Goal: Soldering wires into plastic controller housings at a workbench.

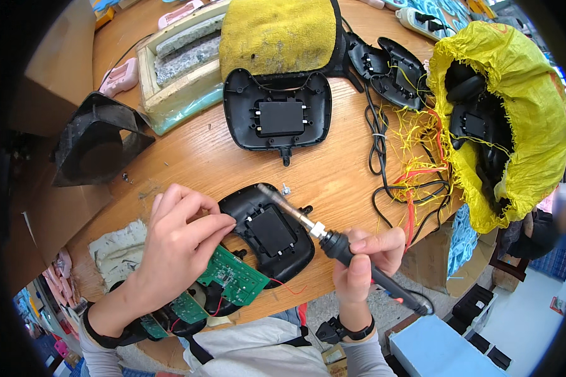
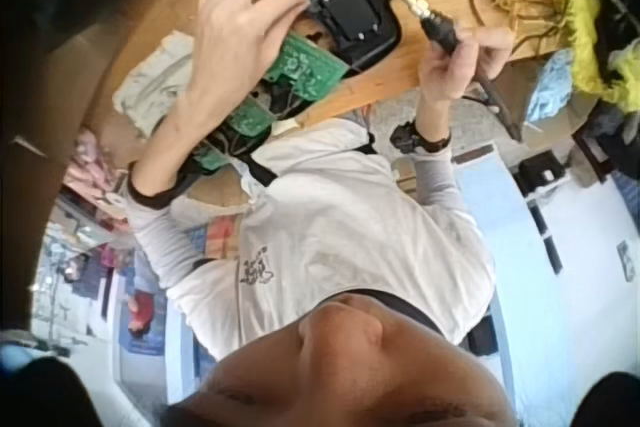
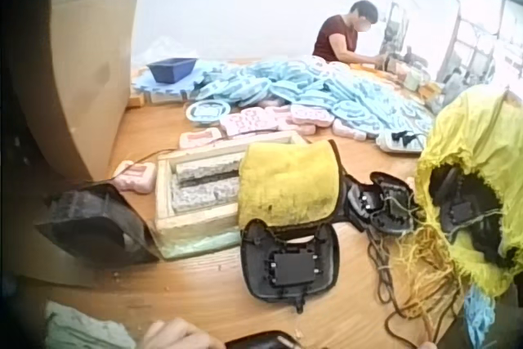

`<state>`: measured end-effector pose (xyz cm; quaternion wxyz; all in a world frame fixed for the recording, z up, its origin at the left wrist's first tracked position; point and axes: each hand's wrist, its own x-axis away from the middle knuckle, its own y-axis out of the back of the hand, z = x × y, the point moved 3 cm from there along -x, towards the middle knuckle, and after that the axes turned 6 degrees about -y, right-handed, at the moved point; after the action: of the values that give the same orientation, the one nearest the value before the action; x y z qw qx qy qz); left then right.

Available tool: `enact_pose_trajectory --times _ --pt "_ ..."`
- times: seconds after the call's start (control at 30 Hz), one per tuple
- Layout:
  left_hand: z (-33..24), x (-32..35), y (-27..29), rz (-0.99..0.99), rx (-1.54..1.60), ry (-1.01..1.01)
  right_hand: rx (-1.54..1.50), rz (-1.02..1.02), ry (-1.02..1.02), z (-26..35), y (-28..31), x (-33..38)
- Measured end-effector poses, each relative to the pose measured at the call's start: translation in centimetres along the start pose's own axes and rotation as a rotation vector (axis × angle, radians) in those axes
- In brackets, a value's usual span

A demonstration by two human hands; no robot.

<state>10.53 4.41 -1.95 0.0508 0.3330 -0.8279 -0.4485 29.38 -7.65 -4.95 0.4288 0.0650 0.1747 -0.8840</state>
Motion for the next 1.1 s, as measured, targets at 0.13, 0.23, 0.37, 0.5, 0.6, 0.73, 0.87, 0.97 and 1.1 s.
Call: enact_pose_trajectory --times 0.13,0.23,0.37,0.5,0.6,0.73,0.87,0.97,1.1 --pt "0.0 0.1 -0.2 0.023 -0.065 -0.025 0.126 -0.016 0.065 1.0 -0.4 -0.2" --pt "0.2 0.0 -0.4 0.031 -0.051 -0.02 0.202 0.086 0.058 1.2 -0.9 -0.7" --pt "0.3 0.0 -0.5 0.033 -0.041 -0.01 0.235 0.141 0.101 0.9 -1.1 -1.1" --pt "0.2 0.0 -0.5 0.048 -0.051 -0.023 0.28 0.172 0.111 0.8 -1.0 -1.2" --pt "0.3 0.0 -0.6 0.054 -0.053 -0.027 0.283 0.233 0.103 0.9 -1.2 -1.3" --pt "0.3 -0.1 -0.7 0.061 -0.067 -0.031 0.317 0.262 0.08 1.4 -1.4 -1.7" --pt "0.3 -0.1 -0.7 0.053 -0.049 -0.032 0.359 0.3 0.056 1.8 -1.7 -2.2" --pt "0.3 -0.1 -0.7 0.065 -0.059 -0.034 0.375 0.34 0.061 2.0 -2.0 -2.6" --pt "0.2 -0.1 -0.6 0.065 -0.067 -0.036 0.394 0.365 0.075 2.2 -2.6 -3.0"
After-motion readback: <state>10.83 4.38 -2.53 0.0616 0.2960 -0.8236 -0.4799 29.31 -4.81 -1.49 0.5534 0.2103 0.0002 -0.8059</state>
